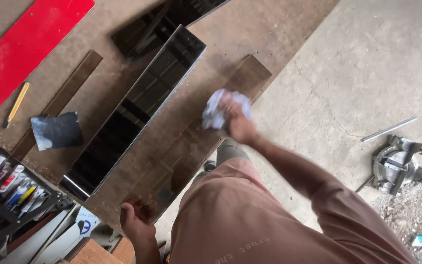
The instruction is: Cleaning glass strips with a cloth on a workbench
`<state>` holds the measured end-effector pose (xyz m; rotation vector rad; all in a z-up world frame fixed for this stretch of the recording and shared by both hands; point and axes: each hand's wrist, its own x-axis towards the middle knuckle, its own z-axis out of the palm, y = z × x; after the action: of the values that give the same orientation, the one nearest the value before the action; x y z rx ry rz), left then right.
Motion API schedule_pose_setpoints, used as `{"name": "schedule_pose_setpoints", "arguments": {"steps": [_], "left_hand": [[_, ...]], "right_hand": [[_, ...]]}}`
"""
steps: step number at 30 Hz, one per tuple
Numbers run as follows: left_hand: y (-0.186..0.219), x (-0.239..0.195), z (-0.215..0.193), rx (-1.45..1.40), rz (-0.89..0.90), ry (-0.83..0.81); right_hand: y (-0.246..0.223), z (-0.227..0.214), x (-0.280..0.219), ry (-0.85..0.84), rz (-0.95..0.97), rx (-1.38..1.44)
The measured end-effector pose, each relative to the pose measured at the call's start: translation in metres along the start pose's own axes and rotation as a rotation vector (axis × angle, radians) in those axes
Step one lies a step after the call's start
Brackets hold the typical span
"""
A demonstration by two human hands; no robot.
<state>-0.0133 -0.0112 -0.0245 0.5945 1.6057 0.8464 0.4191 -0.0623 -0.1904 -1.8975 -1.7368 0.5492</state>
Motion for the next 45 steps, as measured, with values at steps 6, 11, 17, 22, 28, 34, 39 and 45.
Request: {"name": "schedule_pose_setpoints", "arguments": {"steps": [6,11,17,22,28,34,39,45], "left_hand": [[0.002,-0.008,0.004,-0.023,-0.022,0.040],[-0.003,0.002,0.002,-0.032,-0.040,0.053],[-0.039,0.018,-0.019,-0.262,-0.097,-0.097],[-0.018,-0.008,0.006,-0.326,-0.143,0.019],[0.004,-0.019,0.035,-0.341,-0.218,0.230],[-0.025,-0.004,0.012,-0.398,-0.323,0.205],[0.018,-0.030,0.043,-0.377,-0.352,0.294],[-0.012,-0.013,0.029,-0.520,-0.165,0.101]], "right_hand": [[0.107,-0.057,0.076,0.085,0.256,-0.311],[-0.085,0.007,0.032,0.009,-0.087,-0.674],[0.105,-0.025,0.041,-0.037,-0.068,-0.201],[-0.019,-0.034,0.027,-0.044,-0.029,-0.315],[-0.243,0.051,-0.001,-0.062,-0.566,-0.207],[-0.307,0.060,-0.013,-0.114,-0.894,0.090],[-0.254,0.009,-0.016,-0.395,-1.050,0.263],[-0.297,0.017,0.017,-0.316,-1.013,0.080]]}}
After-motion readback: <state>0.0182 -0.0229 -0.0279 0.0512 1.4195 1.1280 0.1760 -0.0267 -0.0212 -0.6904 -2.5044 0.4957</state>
